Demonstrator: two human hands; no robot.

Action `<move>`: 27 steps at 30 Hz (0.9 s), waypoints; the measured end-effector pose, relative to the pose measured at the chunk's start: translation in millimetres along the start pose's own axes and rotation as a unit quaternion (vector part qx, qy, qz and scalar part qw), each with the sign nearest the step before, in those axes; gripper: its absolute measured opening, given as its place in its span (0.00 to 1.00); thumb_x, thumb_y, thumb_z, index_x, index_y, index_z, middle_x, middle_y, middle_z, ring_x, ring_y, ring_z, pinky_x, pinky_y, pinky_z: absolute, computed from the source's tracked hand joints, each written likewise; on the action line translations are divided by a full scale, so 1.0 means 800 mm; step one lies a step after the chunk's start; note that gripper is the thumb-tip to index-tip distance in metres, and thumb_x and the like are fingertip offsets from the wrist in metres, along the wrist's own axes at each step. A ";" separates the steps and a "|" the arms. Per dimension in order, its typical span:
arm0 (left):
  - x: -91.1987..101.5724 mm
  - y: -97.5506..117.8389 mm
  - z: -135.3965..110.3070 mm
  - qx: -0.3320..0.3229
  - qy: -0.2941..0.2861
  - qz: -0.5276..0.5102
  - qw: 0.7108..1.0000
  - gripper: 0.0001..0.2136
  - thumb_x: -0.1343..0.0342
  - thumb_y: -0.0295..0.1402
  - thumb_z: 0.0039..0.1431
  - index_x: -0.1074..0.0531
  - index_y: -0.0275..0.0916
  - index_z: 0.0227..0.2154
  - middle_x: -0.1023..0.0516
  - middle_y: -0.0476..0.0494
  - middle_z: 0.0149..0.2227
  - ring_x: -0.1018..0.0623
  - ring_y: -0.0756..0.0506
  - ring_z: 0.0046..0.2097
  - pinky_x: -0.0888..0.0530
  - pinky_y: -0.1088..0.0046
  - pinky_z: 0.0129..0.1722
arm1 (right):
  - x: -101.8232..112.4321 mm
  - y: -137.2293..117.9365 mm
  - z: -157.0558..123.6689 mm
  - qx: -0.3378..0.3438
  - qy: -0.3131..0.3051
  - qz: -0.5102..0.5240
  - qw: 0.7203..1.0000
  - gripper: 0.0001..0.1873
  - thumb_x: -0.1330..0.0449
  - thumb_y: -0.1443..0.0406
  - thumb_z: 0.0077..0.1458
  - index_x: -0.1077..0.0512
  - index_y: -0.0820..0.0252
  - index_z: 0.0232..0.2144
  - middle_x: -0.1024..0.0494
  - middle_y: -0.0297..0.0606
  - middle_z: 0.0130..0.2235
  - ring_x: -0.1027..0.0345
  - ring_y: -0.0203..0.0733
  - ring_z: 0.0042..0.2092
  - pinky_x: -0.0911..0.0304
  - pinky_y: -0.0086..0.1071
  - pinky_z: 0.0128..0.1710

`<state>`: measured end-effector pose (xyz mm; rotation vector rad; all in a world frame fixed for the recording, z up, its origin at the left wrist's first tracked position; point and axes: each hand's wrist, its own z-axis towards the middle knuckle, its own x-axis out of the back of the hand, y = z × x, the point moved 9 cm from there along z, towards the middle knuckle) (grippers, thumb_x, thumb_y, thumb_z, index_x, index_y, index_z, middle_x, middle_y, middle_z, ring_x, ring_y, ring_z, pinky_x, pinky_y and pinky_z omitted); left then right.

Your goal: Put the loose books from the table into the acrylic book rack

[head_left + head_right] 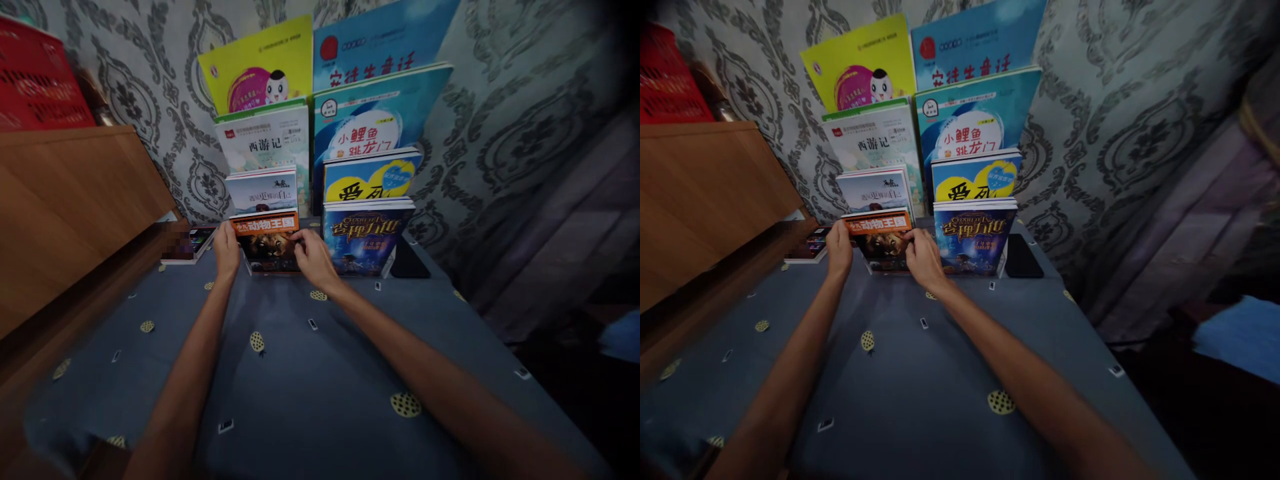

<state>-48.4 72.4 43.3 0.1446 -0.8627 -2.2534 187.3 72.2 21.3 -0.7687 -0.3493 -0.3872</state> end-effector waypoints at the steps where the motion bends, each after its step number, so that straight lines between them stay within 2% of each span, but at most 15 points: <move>1: -0.001 0.000 0.000 0.001 0.001 0.008 1.000 0.23 0.57 0.53 0.70 0.38 0.41 0.25 0.35 0.50 0.27 0.35 0.48 0.31 0.34 0.71 0.36 | -0.001 0.002 0.000 -0.007 -0.001 -0.001 1.000 0.11 0.52 0.70 0.55 0.33 0.57 0.38 0.26 0.45 0.40 0.31 0.48 0.43 0.36 0.41 0.46; 10: -0.001 -0.001 -0.002 -0.006 0.001 0.032 0.999 0.22 0.57 0.48 0.72 0.38 0.41 0.24 0.36 0.52 0.25 0.35 0.49 0.29 0.33 0.70 0.36 | -0.004 0.003 -0.003 -0.029 -0.002 -0.007 1.000 0.09 0.51 0.69 0.55 0.33 0.57 0.37 0.25 0.47 0.42 0.31 0.50 0.46 0.37 0.43 0.49; 14: -0.003 -0.006 0.000 -0.004 -0.009 0.036 0.999 0.22 0.57 0.48 0.72 0.37 0.40 0.25 0.35 0.51 0.26 0.33 0.49 0.30 0.32 0.70 0.36 | -0.005 0.005 -0.003 -0.025 -0.008 0.008 1.000 0.11 0.52 0.71 0.55 0.34 0.56 0.37 0.25 0.44 0.41 0.30 0.47 0.44 0.37 0.41 0.49; 20: 0.000 -0.004 -0.003 0.002 -0.006 0.004 1.000 0.24 0.58 0.53 0.70 0.36 0.40 0.25 0.35 0.51 0.26 0.33 0.49 0.30 0.31 0.71 0.36 | -0.004 0.006 -0.001 -0.021 -0.018 0.011 1.000 0.13 0.53 0.73 0.53 0.33 0.56 0.36 0.25 0.41 0.37 0.30 0.44 0.39 0.36 0.40 0.46; 24: -0.003 0.011 -0.008 -0.026 -0.034 -0.019 0.999 0.26 0.58 0.56 0.69 0.35 0.40 0.26 0.35 0.51 0.26 0.33 0.49 0.31 0.32 0.70 0.36 | -0.004 0.009 0.006 -0.026 -0.060 0.010 0.998 0.14 0.52 0.74 0.51 0.32 0.56 0.36 0.25 0.38 0.34 0.29 0.44 0.39 0.36 0.38 0.45; 27: -0.005 0.014 -0.009 -0.033 -0.043 -0.017 0.998 0.26 0.56 0.58 0.67 0.35 0.40 0.26 0.35 0.51 0.26 0.34 0.48 0.31 0.32 0.70 0.35 | -0.001 0.008 0.010 -0.017 -0.079 -0.012 0.997 0.13 0.52 0.73 0.53 0.31 0.56 0.36 0.23 0.39 0.36 0.29 0.46 0.41 0.36 0.39 0.45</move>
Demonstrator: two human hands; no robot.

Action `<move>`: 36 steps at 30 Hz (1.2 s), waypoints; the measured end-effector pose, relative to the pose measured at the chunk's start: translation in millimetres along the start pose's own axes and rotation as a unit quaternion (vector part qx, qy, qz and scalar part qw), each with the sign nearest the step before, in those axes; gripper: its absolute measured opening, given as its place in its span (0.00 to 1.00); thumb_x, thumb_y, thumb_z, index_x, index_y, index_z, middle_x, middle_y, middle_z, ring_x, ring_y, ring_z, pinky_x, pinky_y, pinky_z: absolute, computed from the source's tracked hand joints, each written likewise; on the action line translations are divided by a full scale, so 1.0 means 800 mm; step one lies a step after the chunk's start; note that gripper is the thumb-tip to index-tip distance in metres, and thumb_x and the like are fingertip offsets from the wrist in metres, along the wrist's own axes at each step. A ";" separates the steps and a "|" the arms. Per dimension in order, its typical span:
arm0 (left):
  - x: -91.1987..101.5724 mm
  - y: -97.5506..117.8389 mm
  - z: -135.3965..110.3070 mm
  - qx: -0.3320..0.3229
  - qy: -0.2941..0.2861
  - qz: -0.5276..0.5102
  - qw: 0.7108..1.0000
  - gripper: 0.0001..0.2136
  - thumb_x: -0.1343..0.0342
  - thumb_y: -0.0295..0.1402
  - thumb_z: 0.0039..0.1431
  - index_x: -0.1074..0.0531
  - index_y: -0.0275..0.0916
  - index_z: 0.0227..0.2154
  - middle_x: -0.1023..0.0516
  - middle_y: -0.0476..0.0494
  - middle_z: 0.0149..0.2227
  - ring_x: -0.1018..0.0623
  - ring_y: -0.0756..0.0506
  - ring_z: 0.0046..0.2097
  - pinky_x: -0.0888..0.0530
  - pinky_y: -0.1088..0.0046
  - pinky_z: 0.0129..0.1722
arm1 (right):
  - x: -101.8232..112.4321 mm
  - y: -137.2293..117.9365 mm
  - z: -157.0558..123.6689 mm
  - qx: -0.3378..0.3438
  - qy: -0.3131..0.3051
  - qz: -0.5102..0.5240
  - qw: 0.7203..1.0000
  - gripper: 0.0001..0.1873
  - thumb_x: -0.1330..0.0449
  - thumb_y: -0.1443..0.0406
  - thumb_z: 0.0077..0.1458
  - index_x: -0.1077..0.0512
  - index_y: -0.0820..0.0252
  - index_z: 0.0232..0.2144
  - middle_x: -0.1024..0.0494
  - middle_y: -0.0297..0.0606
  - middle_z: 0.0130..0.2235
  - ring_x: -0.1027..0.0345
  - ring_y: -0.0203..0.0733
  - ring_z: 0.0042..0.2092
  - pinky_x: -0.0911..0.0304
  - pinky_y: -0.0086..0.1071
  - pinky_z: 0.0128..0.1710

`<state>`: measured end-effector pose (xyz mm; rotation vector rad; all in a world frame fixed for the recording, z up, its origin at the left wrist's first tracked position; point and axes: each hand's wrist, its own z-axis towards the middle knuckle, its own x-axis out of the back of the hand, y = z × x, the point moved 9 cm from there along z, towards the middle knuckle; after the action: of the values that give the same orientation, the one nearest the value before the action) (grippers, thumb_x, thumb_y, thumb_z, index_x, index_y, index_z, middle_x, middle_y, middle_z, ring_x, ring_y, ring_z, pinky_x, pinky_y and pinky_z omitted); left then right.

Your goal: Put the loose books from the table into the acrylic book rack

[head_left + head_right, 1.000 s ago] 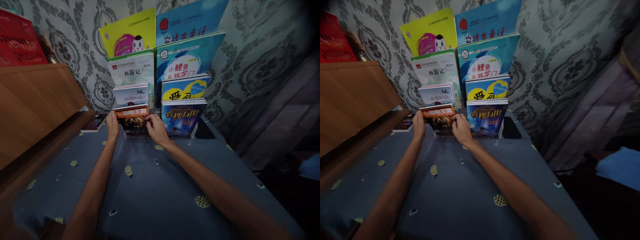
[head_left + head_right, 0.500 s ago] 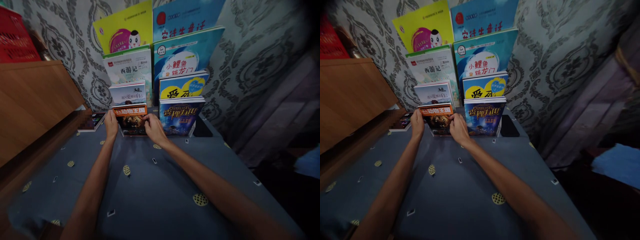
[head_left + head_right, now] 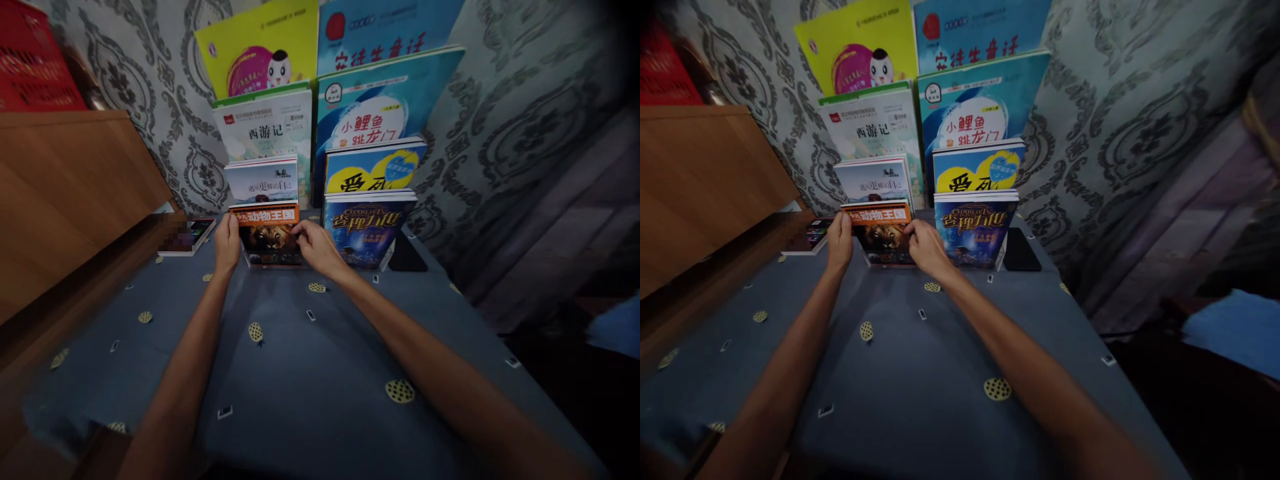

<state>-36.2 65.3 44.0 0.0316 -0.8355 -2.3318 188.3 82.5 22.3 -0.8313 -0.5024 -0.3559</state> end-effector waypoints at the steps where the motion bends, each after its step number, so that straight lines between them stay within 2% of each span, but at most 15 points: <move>1: 0.000 0.000 0.000 0.001 0.000 -0.001 1.000 0.26 0.57 0.59 0.67 0.36 0.41 0.26 0.35 0.51 0.27 0.34 0.48 0.31 0.33 0.69 0.35 | 0.001 -0.002 0.000 0.006 -0.002 -0.012 1.000 0.13 0.52 0.73 0.53 0.30 0.57 0.37 0.22 0.41 0.38 0.29 0.46 0.42 0.36 0.40 0.46; 7: 0.001 -0.003 0.004 0.006 0.013 -0.010 1.000 0.27 0.59 0.62 0.65 0.38 0.42 0.27 0.36 0.50 0.27 0.36 0.47 0.31 0.34 0.67 0.36 | 0.003 -0.015 -0.003 0.027 0.006 -0.074 0.997 0.14 0.52 0.72 0.54 0.29 0.58 0.38 0.21 0.46 0.42 0.29 0.50 0.45 0.37 0.43 0.48; 17: -0.005 -0.003 -0.002 0.018 -0.001 0.001 1.000 0.28 0.60 0.63 0.65 0.35 0.42 0.28 0.35 0.49 0.28 0.33 0.46 0.33 0.32 0.66 0.39 | 0.005 -0.012 -0.006 -0.006 0.001 -0.083 0.997 0.15 0.52 0.73 0.56 0.28 0.58 0.38 0.21 0.44 0.41 0.29 0.48 0.43 0.37 0.40 0.46; 21: -0.004 -0.002 -0.004 0.022 0.000 0.012 1.000 0.29 0.61 0.62 0.65 0.34 0.41 0.29 0.33 0.48 0.28 0.30 0.45 0.35 0.29 0.65 0.41 | 0.007 -0.014 -0.005 -0.014 -0.021 -0.089 0.996 0.16 0.51 0.73 0.56 0.26 0.58 0.39 0.20 0.43 0.41 0.28 0.47 0.43 0.37 0.39 0.45; 29: 0.001 0.009 -0.007 0.024 0.001 0.000 1.000 0.30 0.63 0.59 0.68 0.28 0.38 0.36 0.24 0.41 0.37 0.24 0.43 0.44 0.28 0.64 0.50 | 0.009 -0.020 -0.008 -0.031 -0.059 -0.113 0.991 0.16 0.48 0.72 0.56 0.22 0.59 0.40 0.19 0.39 0.36 0.29 0.44 0.38 0.39 0.35 0.39; 36: 0.006 0.011 -0.005 0.024 0.008 -0.017 1.000 0.31 0.63 0.62 0.66 0.28 0.39 0.34 0.26 0.43 0.34 0.25 0.44 0.42 0.28 0.64 0.48 | 0.009 -0.026 -0.011 -0.042 -0.091 -0.147 0.984 0.15 0.47 0.71 0.57 0.22 0.60 0.41 0.18 0.41 0.37 0.28 0.45 0.38 0.39 0.36 0.39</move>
<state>-33.9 55.3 46.9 0.0849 -0.8885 -2.3395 186.9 62.0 34.1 -0.8775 -0.7893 -0.5786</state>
